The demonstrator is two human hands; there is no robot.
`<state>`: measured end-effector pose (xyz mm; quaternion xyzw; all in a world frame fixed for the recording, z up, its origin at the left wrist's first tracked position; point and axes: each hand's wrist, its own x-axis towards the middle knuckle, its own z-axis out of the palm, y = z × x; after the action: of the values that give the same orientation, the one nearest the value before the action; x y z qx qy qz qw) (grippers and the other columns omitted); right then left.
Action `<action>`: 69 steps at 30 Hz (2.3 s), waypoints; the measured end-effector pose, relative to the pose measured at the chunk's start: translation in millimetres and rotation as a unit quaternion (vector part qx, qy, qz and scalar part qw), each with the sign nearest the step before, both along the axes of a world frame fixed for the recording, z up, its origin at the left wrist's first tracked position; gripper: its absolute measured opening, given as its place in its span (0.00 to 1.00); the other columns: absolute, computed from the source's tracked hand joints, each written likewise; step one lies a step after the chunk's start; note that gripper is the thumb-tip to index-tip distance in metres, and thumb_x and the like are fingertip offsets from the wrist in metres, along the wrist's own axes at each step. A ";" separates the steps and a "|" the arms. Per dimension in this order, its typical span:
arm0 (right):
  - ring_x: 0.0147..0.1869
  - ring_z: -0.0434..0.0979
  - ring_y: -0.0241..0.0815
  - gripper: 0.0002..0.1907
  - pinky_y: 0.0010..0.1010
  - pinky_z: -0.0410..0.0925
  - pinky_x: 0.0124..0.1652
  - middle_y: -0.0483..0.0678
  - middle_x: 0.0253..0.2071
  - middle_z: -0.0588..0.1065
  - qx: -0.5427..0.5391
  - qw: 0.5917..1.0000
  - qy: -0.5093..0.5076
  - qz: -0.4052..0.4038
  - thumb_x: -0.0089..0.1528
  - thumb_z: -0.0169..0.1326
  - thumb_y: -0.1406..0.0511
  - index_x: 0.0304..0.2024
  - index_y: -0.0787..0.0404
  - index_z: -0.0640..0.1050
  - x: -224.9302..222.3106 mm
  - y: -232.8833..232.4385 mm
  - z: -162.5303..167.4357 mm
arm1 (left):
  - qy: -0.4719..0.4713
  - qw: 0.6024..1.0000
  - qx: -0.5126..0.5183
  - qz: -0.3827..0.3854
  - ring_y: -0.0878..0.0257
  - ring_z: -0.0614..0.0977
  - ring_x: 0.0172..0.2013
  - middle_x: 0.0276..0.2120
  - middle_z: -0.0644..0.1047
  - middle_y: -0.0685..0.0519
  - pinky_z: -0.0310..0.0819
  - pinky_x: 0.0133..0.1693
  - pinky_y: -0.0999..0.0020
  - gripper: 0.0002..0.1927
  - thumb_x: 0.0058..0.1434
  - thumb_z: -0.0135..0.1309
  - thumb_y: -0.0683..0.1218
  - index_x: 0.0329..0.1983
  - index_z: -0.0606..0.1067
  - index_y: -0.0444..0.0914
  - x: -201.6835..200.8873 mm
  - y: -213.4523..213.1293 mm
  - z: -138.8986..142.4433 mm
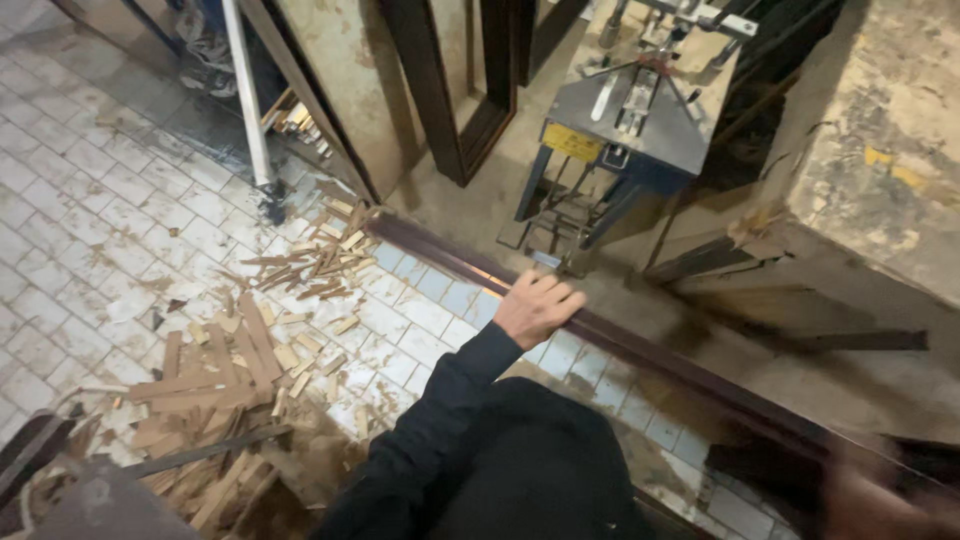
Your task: The person carries a wooden picture frame to a corner-joining machine, holds the frame against the machine's work surface, and presses the frame corners into position. The person then lifts the frame away and stacks it with other finished frames leaning against the wall.
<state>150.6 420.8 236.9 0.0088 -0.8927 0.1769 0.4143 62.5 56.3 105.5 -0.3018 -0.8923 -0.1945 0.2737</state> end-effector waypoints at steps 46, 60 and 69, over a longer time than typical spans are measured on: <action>0.40 0.77 0.43 0.17 0.34 0.74 0.46 0.48 0.36 0.71 -0.367 0.873 -0.064 0.316 0.80 0.51 0.56 0.43 0.61 0.72 -119.2 116.2 -76.1 | 0.141 0.872 -0.103 0.458 0.52 0.81 0.55 0.57 0.81 0.46 0.71 0.63 0.50 0.16 0.71 0.64 0.34 0.60 0.80 0.39 199.8 -316.1 -17.9; 0.41 0.78 0.48 0.12 0.40 0.75 0.46 0.53 0.43 0.72 -0.412 0.866 0.014 0.282 0.82 0.49 0.61 0.59 0.54 0.60 -160.2 113.8 -104.3 | 0.171 0.784 -0.013 0.596 0.41 0.76 0.52 0.52 0.77 0.39 0.68 0.57 0.47 0.26 0.63 0.63 0.37 0.66 0.76 0.30 206.1 -333.5 -23.0; 0.37 0.78 0.52 0.34 0.47 0.76 0.39 0.57 0.48 0.74 -0.522 0.793 0.123 0.289 0.77 0.60 0.70 0.74 0.48 0.52 -159.3 -15.3 -119.2 | 0.110 0.834 -0.067 0.537 0.45 0.75 0.54 0.57 0.76 0.42 0.62 0.62 0.45 0.28 0.64 0.58 0.35 0.68 0.72 0.33 187.7 -361.7 -3.5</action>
<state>-8.7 405.5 117.7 0.0700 -0.5623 0.7248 0.3918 250.2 -305.5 102.0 0.1875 -0.8888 0.0781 0.4108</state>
